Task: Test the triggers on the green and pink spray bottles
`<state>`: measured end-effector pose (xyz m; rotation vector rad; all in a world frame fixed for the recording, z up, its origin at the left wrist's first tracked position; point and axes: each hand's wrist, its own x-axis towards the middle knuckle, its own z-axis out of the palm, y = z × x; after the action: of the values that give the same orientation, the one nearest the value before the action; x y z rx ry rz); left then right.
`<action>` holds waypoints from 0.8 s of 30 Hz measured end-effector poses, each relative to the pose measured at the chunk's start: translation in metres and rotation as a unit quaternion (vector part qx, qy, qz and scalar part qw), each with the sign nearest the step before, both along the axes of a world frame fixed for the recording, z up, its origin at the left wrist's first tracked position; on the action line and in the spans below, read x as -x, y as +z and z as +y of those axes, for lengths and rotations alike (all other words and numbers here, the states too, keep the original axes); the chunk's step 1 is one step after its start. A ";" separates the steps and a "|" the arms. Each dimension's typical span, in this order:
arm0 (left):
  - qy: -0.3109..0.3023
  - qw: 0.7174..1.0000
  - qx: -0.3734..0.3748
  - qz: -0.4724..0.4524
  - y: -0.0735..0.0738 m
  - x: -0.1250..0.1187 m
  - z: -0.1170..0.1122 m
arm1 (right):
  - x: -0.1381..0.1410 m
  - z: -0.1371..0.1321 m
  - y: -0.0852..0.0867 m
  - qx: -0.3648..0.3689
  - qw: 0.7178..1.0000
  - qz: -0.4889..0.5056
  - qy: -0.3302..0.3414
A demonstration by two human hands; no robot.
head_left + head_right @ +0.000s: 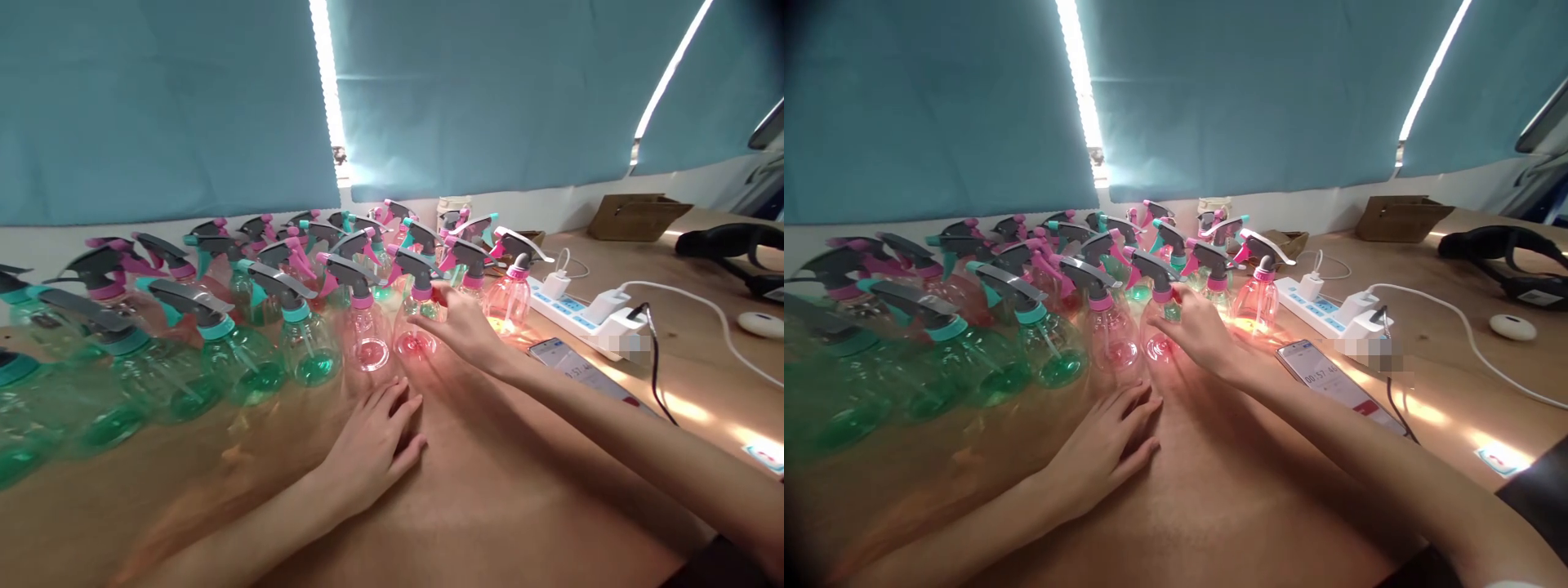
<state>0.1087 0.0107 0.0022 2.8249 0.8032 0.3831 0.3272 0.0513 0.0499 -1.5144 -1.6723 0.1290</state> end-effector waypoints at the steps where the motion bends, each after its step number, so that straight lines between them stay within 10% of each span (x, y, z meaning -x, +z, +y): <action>1: -0.002 1.000 0.006 0.006 0.001 -0.002 0.000 | 0.000 0.001 -0.001 0.000 1.000 0.000 0.000; 15: -0.044 0.999 0.026 -0.019 0.015 -0.030 0.011 | -0.040 -0.059 0.012 0.009 0.997 -0.014 -0.077; 24: -0.057 0.996 0.031 -0.060 0.022 -0.041 0.014 | -0.058 -0.024 -0.005 -0.024 0.982 -0.050 -0.180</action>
<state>0.1495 0.0247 0.0237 2.7432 0.6165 0.4958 0.3855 0.0273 0.0450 -1.7826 -1.4381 -0.1839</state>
